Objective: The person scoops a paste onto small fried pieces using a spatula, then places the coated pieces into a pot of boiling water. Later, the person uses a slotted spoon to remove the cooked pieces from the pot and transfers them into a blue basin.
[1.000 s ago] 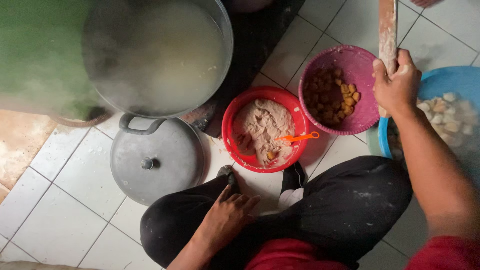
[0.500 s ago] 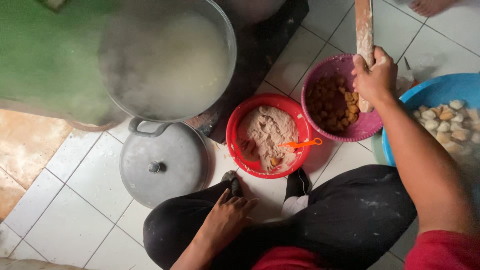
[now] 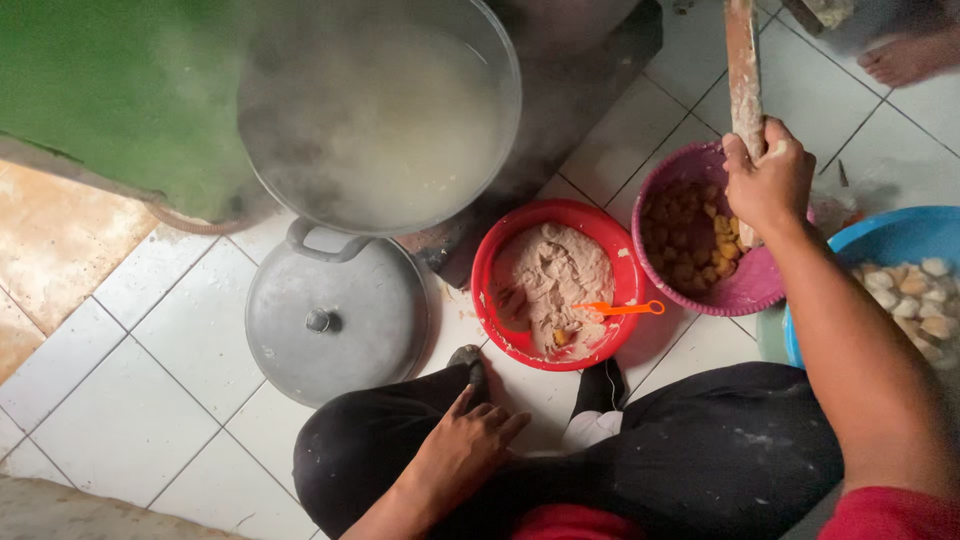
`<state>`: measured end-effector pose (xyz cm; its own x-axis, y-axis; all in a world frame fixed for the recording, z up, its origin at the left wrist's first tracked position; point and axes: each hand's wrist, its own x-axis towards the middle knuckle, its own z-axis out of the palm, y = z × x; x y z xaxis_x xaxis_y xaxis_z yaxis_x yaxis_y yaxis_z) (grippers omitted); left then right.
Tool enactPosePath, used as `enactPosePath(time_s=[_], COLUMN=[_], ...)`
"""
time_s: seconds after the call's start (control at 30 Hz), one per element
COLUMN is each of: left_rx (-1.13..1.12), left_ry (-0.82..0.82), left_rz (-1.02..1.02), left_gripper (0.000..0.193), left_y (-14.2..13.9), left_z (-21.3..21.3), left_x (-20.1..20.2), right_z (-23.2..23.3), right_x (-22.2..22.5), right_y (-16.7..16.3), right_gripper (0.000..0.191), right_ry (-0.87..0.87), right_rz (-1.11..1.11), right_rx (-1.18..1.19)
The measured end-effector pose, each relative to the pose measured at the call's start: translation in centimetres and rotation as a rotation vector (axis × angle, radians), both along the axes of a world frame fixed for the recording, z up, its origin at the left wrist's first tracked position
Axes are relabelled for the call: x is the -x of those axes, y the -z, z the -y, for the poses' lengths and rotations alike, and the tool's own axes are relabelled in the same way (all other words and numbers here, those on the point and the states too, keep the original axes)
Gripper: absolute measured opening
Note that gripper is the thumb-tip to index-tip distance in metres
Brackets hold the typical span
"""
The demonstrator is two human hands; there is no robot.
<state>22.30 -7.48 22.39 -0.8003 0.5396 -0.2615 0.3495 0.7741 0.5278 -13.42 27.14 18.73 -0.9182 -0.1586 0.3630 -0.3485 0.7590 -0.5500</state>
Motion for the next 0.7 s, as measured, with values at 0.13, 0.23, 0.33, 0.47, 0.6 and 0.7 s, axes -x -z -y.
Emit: enactPosePath(time_s=[0.13,0.23,0.33,0.47,0.6,0.7], left_rx=[-0.136,-0.404,-0.58,-0.693,-1.019,-1.115], left_ry=[-0.07,-0.355,-0.808,-1.456,-1.696,-1.685], left_rz=[-0.121,-0.193,-0.316,-0.259,-0.162,0.062], left_gripper=[0.049,0.043,0.038,0.037,0.04,0.042], left_y=[-4.1,-7.6,-7.5,0.8,8.7,11.5], left_z=[0.8,4.6,9.8,17.3,19.1,18.1], left_x=[1.1,-1.1,-3.2,-0.4,-1.5,-3.2], right_z=[0.5,-0.8,-4.1,-8.8,-10.7,-10.0], right_x=[-0.8,-2.0,-3.2,-5.1,-7.5,-9.1], right_y=[-0.9,-1.7,-1.2,1.4,2.2,1.3], right_gripper=[0.014,0.02,0.035,0.054,0.036,0.032], right_ry=[0.035,0.05,0.01,0.033,-0.088,0.049], right_rz=[0.312,0.547,0.69,0.824,0.829,0.718], right_rx=[0.298,0.432,0.462,0.633,1.004,0.702])
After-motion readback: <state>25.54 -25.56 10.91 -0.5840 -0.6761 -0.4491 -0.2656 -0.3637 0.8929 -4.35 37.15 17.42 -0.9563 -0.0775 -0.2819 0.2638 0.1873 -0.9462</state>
